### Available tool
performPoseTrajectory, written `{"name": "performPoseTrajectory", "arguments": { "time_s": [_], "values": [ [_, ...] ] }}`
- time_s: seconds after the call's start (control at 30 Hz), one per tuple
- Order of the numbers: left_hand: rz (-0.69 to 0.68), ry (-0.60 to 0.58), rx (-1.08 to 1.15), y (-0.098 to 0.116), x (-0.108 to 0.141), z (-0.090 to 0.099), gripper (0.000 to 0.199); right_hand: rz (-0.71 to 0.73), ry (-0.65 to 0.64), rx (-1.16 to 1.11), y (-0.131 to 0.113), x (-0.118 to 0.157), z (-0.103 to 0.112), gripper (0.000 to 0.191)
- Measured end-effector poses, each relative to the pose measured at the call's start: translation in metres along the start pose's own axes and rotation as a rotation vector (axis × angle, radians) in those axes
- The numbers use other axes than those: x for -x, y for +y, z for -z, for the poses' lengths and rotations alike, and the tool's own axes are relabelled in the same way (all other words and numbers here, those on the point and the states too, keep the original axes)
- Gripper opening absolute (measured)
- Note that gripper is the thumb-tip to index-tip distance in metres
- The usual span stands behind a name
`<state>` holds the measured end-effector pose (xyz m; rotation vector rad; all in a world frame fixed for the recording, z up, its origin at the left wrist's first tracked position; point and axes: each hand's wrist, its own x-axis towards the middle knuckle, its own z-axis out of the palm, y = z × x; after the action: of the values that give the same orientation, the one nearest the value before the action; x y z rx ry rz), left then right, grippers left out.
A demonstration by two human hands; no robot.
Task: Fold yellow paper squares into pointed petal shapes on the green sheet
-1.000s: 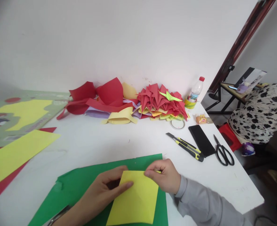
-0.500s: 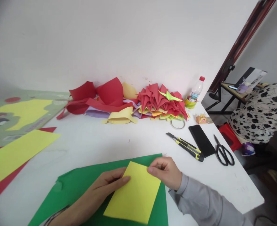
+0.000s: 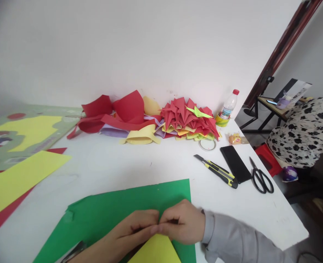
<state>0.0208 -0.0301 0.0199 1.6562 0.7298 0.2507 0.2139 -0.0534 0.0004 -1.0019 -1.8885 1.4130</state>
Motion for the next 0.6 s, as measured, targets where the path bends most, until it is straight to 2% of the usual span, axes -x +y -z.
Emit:
{"name": "performPoseTrajectory", "arguments": {
  "time_s": [0.13,0.3,0.47,0.6],
  "values": [
    [-0.047,0.007,-0.007,-0.005,0.002,-0.001,0.033,-0.058,0.008,-0.067,0.002,0.0,-0.001,0.042],
    [-0.078,0.019,-0.045,-0.006,0.002,0.001,0.03,-0.032,0.028,-0.027,0.002,0.0,-0.001,0.038],
    [-0.099,0.067,-0.016,-0.011,0.001,0.013,0.032,-0.151,0.213,-0.142,0.004,-0.003,0.012,0.044],
    [-0.007,0.05,0.125,-0.014,0.003,0.023,0.038,-0.182,0.304,-0.234,0.006,-0.006,0.028,0.047]
  ]
}}
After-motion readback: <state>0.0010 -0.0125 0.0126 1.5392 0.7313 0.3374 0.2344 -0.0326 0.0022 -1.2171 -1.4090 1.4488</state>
